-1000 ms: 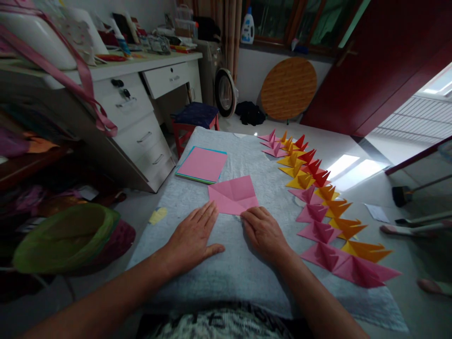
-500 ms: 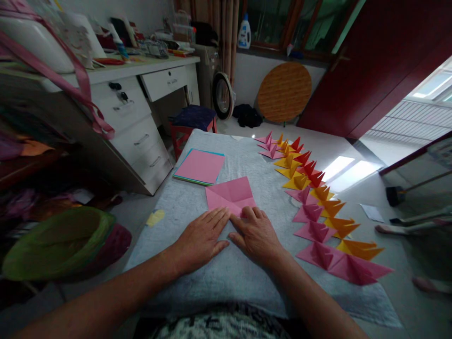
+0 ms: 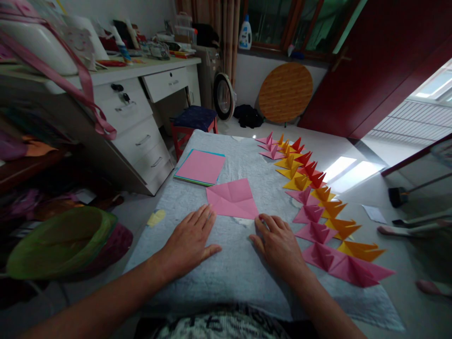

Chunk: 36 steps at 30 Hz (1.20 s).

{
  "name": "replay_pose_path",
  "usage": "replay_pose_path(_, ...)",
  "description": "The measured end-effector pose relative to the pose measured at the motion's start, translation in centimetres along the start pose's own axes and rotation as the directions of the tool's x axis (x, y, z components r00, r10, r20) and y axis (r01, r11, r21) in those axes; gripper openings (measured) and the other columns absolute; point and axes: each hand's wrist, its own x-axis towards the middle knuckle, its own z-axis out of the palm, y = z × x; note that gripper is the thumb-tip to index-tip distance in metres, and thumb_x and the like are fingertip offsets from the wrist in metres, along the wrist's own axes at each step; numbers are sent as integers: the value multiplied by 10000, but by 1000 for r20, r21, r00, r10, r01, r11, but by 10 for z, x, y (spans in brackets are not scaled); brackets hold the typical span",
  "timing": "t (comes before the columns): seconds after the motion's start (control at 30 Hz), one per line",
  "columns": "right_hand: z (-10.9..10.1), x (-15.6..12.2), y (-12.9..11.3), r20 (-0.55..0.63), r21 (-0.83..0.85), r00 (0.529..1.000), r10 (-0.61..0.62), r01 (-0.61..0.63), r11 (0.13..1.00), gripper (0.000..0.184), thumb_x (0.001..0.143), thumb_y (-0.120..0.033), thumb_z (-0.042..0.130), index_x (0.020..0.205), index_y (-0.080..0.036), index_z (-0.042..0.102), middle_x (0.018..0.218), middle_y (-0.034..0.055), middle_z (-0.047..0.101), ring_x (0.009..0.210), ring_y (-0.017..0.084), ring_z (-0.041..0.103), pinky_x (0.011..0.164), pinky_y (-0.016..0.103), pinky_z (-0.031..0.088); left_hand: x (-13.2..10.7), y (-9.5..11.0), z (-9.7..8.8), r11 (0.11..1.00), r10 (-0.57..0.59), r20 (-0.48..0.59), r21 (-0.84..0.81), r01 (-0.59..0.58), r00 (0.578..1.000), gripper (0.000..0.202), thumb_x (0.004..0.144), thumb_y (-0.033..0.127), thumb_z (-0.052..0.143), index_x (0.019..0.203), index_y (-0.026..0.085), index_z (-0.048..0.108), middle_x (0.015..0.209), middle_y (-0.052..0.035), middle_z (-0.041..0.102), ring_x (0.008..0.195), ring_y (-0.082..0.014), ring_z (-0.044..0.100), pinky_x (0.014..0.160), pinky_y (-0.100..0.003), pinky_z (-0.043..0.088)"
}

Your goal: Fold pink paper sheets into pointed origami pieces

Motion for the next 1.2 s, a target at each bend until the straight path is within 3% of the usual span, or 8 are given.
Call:
replay_pose_path(0.2,-17,13,-5,47,-11,988,144,-144,990,192,946,-300,585,935,-149,704,1052,150,689,1021,313,592,898,435,464,25,-24,-18,935,-214,-32,-296,196,976,512,925,400,522,1339,98,515,1334,-205,608,1224,-323,593,1062,-484,461)
replay_pose_path(0.3,-24,33,-11,14,84,992,129,-129,988,178,926,-264,602,1037,-146,675,1051,135,689,1015,299,597,902,413,455,47,-35,-25,868,-307,-75,-431,247,949,536,902,336,515,1374,90,452,1376,-205,553,1296,-314,533,1100,-478,430)
replay_pose_path(0.5,-6,66,-24,28,193,994,103,-107,975,441,861,-240,683,1270,-116,580,1160,148,675,1083,297,573,925,397,418,69,-35,-13,817,-324,-113,-535,218,939,468,837,188,501,1300,128,488,1314,-168,557,1284,-294,514,1120,-490,403)
replay_pose_path(0.67,8,68,-23,20,274,997,71,-74,959,206,875,-129,622,1046,-211,701,1022,77,697,1002,259,566,850,371,380,69,-32,-4,762,-373,-184,-620,188,909,426,836,177,494,1260,139,515,1296,-153,541,1276,-279,500,1141,-480,377)
replay_pose_path(0.8,11,62,-16,-169,294,984,56,-4,956,197,854,-63,595,823,-224,706,941,53,681,950,236,531,833,369,351,68,-33,-7,718,-393,-267,-687,113,880,378,874,281,530,1237,179,546,1283,-125,540,1273,-261,497,1151,-467,365)
replay_pose_path(0.97,11,58,-1,-459,340,885,83,88,936,268,799,14,516,786,-215,654,1047,59,653,1057,242,499,907,391,372,67,-30,-11,586,-398,-187,-805,92,898,323,869,325,552,1168,219,615,1265,-93,550,1224,-239,531,1090,-444,426)
replay_pose_path(1.1,8,59,8,-483,475,866,132,132,870,254,775,-7,465,762,-217,608,1038,77,628,1041,233,529,927,390,436,64,-26,-14,486,-360,-58,-864,134,931,296,867,377,572,1100,220,667,1319,-100,519,1261,-252,522,1035,-429,469)
replay_pose_path(1.2,7,59,10,-448,584,876,177,137,800,227,762,-45,450,768,-223,591,1037,80,625,1018,225,575,921,390,466,61,-21,-17,525,-387,-120,-844,111,914,359,829,369,627,1152,214,655,1412,-117,463,1333,-276,470,1082,-453,428)
